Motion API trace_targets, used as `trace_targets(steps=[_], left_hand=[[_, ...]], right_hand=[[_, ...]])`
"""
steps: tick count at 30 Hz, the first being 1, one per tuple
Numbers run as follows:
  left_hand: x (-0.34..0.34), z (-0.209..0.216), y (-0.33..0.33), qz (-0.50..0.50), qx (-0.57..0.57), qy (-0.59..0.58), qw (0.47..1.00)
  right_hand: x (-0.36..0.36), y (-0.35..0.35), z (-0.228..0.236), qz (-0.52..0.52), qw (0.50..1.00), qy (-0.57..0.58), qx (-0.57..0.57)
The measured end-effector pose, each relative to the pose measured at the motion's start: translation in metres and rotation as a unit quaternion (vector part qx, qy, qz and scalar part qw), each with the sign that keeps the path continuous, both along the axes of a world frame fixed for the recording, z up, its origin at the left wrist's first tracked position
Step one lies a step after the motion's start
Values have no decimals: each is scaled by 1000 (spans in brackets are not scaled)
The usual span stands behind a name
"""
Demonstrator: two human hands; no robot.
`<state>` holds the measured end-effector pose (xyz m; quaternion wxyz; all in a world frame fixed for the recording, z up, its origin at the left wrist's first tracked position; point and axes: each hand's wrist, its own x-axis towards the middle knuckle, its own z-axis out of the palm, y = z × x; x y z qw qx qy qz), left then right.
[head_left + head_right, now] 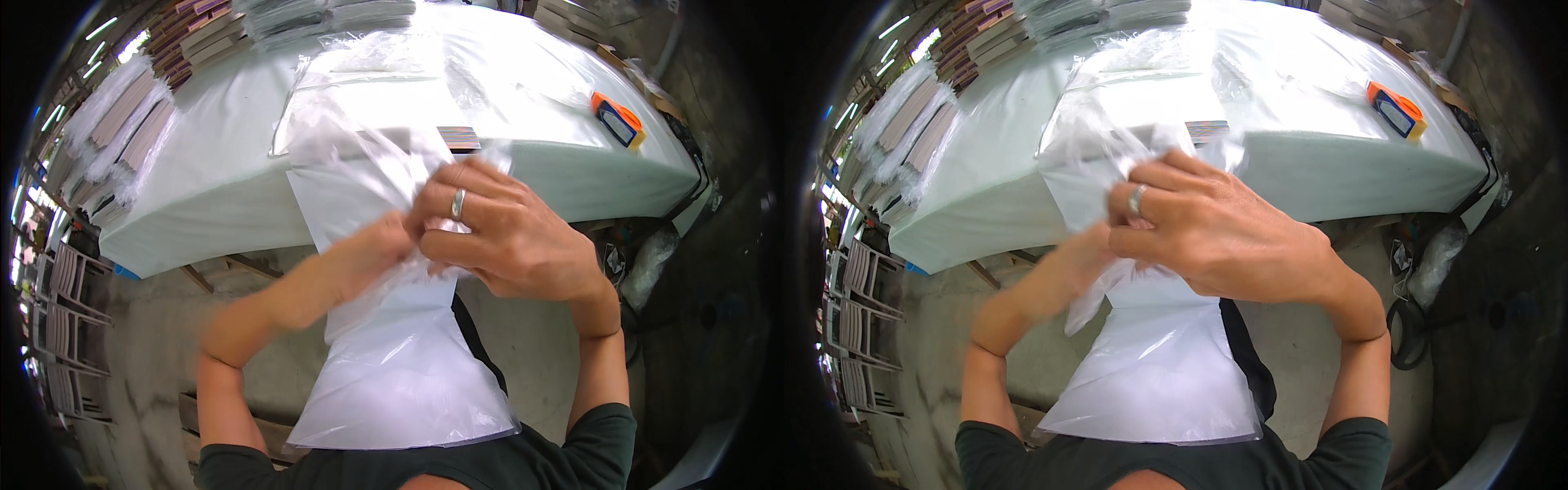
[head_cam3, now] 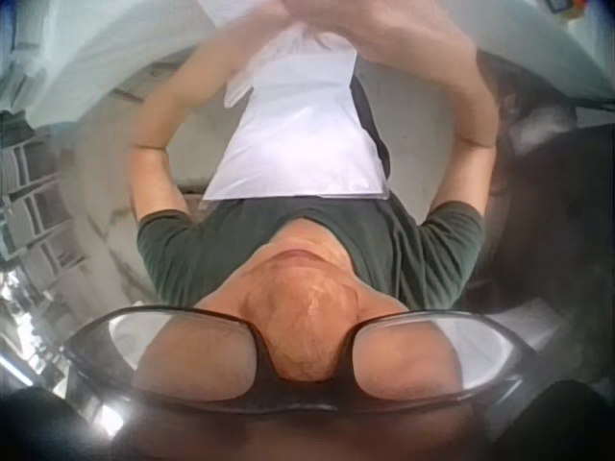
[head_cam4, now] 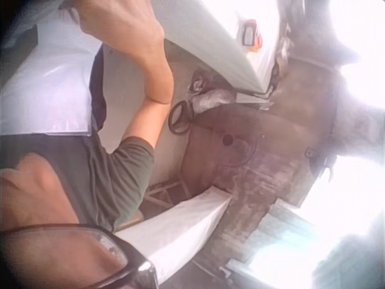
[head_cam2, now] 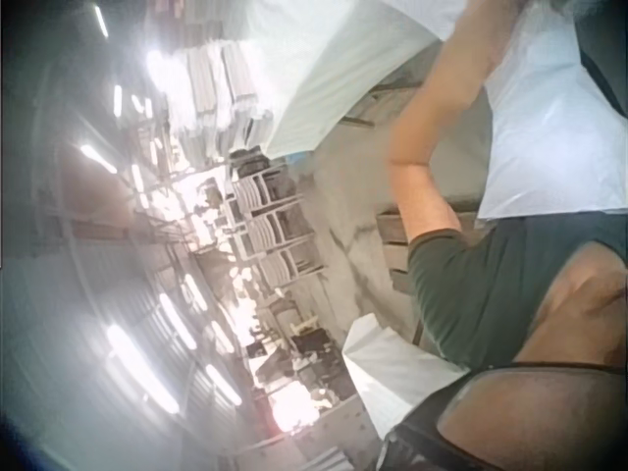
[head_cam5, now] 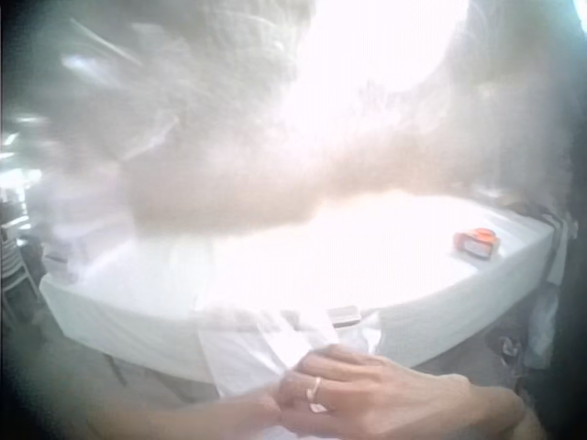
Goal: The person wraps individual black books in clear plastic film and stacks them on a table.
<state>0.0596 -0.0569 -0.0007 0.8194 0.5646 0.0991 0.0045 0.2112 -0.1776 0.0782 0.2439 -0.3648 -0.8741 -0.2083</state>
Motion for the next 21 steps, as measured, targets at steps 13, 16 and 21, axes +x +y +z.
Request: trace_targets(steps=[13,16,21], left_hand=[[-30,9,-15,2,209,124,970],[-31,-14,-1,-87,152,-28,984],[-4,-42,-35,50,342,-58,937]], right_hand=[[-3,-1,-63,-69,830,462,-304],[14,3,-62,-82,745,560,-353],[-11,9,-67,-114,807,538,-214]])
